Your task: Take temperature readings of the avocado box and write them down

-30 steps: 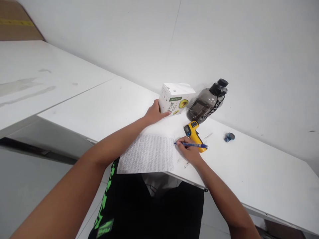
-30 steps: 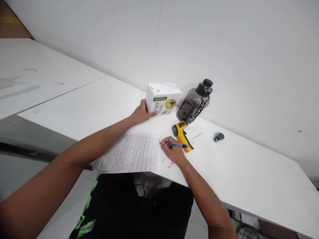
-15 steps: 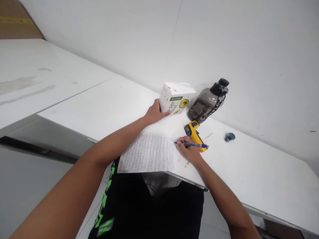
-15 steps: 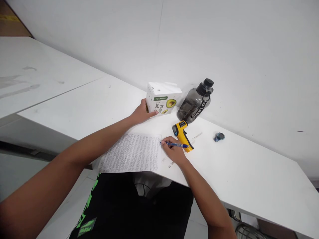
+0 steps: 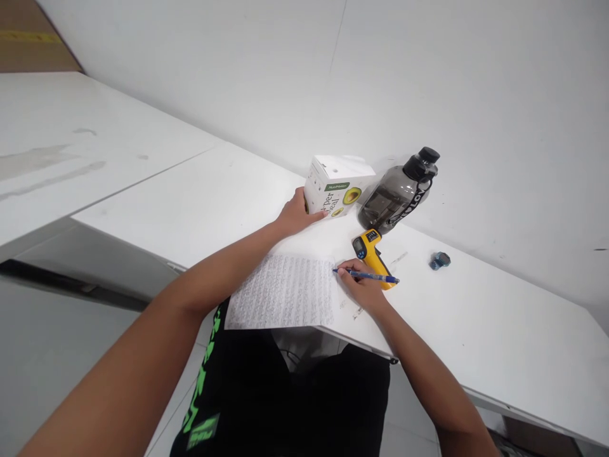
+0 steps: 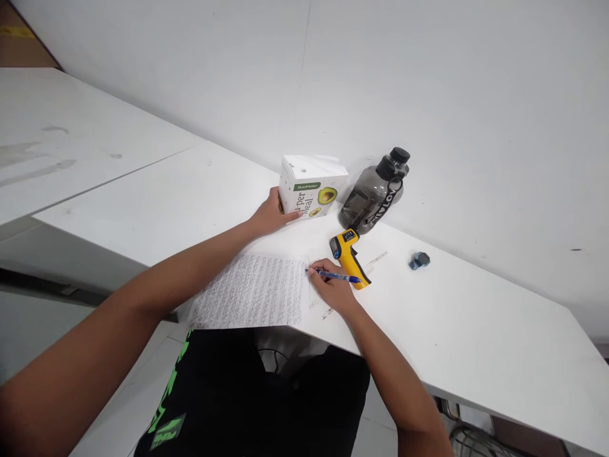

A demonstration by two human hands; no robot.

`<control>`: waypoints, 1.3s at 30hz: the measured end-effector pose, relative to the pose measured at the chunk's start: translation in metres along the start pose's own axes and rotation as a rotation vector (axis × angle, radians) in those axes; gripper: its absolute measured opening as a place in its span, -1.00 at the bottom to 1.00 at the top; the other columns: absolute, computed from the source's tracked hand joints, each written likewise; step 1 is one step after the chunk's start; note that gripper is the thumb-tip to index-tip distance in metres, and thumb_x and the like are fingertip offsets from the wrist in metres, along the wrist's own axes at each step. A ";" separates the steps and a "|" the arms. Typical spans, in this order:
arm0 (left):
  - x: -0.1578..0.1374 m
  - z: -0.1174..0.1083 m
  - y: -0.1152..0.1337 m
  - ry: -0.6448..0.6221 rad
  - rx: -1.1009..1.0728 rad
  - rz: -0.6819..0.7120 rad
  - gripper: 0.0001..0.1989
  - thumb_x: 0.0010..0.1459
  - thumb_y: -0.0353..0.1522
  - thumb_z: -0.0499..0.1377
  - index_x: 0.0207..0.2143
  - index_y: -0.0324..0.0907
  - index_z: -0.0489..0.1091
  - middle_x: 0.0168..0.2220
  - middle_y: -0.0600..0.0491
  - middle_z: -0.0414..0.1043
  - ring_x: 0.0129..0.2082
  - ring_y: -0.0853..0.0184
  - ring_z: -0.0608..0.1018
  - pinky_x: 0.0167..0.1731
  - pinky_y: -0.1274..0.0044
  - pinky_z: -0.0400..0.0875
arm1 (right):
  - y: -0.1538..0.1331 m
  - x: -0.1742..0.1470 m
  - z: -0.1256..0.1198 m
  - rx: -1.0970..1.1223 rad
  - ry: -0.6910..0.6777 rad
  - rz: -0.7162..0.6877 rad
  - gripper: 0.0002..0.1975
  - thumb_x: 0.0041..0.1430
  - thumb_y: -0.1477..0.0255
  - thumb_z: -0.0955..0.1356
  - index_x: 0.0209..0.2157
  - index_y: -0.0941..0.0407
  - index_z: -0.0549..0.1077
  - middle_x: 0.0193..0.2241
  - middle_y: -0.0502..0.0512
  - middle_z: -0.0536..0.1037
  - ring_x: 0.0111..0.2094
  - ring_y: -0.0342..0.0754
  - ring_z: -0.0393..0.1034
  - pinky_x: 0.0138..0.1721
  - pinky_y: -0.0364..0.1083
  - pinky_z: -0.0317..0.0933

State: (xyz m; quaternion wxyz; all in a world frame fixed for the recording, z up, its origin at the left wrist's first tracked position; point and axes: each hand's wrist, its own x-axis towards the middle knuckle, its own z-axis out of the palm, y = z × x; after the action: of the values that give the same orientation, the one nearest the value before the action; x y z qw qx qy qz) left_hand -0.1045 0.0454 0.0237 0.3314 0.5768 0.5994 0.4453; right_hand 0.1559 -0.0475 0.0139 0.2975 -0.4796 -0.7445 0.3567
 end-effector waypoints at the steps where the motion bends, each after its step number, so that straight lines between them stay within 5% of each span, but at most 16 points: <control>1: 0.000 0.000 0.000 -0.002 0.000 -0.001 -0.15 0.02 -0.02 0.46 0.20 -0.07 0.11 0.27 -0.24 0.43 0.21 -0.17 0.53 0.13 -0.03 0.51 | 0.000 0.000 0.000 -0.001 -0.001 0.001 -0.73 0.24 0.12 0.40 -0.27 0.03 0.59 -0.46 0.07 0.57 -0.38 0.01 0.44 -0.42 -0.07 0.27; 39: 0.001 0.001 -0.003 0.006 -0.009 0.009 -0.17 0.01 -0.05 0.47 0.17 -0.05 0.10 0.23 -0.21 0.43 0.27 -0.18 0.49 0.19 -0.02 0.47 | -0.004 0.000 -0.001 -0.049 0.009 -0.013 -0.69 0.26 0.08 0.38 -0.21 0.02 0.59 -0.46 0.05 0.57 -0.42 0.00 0.43 -0.44 -0.06 0.28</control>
State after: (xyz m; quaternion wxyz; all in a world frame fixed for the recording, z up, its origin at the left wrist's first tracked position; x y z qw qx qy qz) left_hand -0.1051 0.0471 0.0212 0.3302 0.5767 0.5957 0.4512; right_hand 0.1550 -0.0486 0.0177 0.2914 -0.4834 -0.7547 0.3344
